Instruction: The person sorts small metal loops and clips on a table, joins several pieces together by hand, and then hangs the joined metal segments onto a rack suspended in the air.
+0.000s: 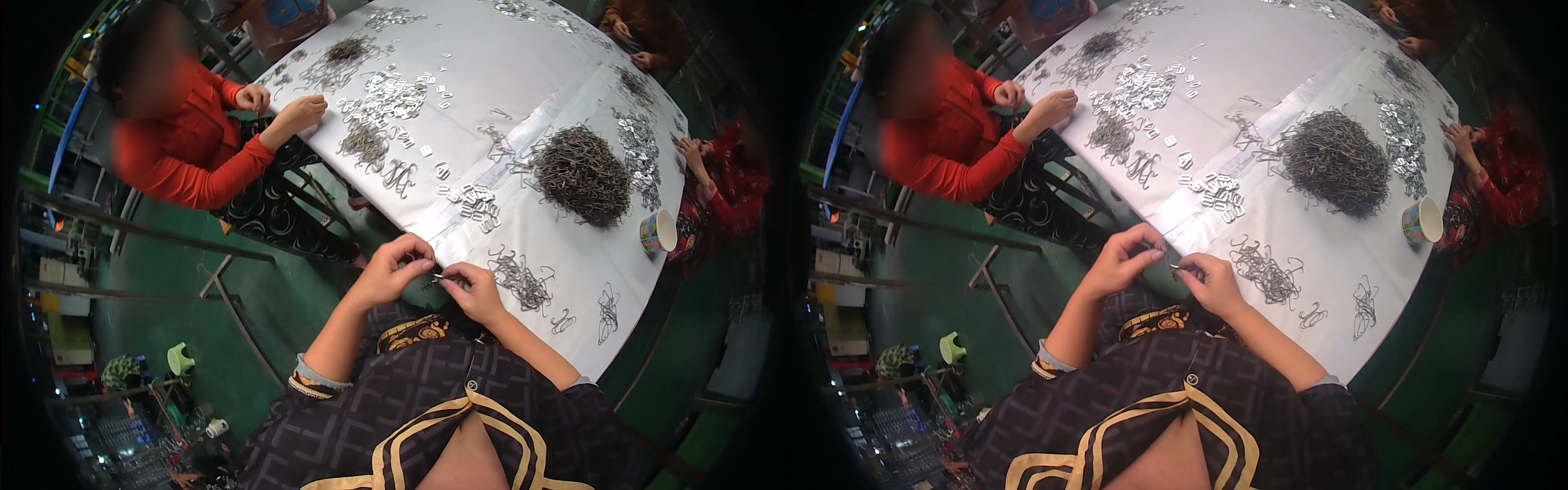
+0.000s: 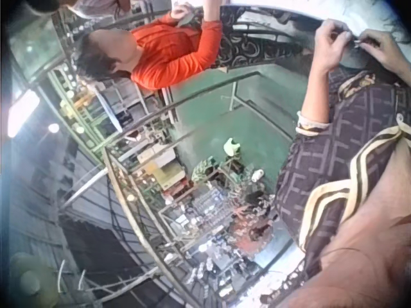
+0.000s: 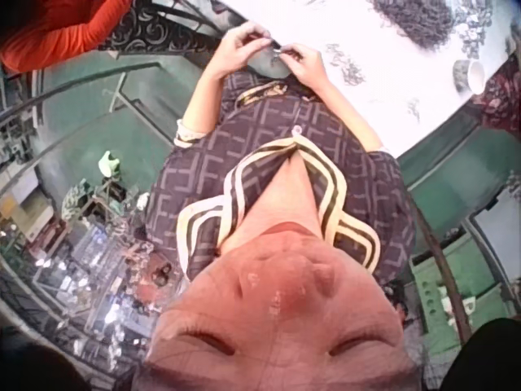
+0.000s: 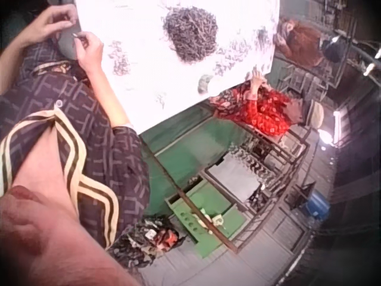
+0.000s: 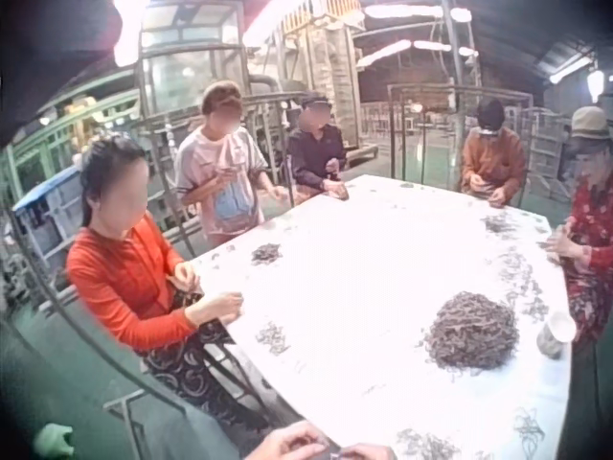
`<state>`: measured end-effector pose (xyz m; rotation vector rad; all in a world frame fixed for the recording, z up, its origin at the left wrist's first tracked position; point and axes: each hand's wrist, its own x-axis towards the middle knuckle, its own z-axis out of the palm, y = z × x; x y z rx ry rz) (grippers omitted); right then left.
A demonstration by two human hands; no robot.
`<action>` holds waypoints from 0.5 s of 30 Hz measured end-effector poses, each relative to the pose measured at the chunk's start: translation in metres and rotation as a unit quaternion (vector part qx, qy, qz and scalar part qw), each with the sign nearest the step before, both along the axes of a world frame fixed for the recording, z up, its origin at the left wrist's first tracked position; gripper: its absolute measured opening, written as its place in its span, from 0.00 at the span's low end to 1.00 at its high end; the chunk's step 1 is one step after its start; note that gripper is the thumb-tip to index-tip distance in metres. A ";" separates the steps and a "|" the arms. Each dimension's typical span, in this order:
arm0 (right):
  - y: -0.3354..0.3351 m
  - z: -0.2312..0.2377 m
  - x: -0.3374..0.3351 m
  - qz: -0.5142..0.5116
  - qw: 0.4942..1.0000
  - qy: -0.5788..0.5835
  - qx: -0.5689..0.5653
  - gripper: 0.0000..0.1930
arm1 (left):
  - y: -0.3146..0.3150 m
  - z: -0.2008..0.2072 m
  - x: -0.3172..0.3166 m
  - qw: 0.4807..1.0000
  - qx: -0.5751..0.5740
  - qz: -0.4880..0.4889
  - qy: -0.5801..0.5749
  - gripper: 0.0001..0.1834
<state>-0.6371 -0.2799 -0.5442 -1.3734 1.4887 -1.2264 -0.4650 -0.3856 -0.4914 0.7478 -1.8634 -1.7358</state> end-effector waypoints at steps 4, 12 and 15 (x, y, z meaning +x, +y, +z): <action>0.001 0.004 0.006 0.001 1.000 -0.016 0.005 0.05 | 0.021 -0.025 0.016 1.000 0.003 0.019 0.009 0.06; -0.001 0.003 0.010 -0.007 1.000 0.006 0.012 0.05 | 0.022 -0.041 0.013 0.997 0.053 0.033 0.042 0.06; -0.001 0.003 0.013 -0.008 1.000 0.002 0.025 0.06 | 0.020 -0.044 0.015 0.997 0.057 0.021 0.047 0.05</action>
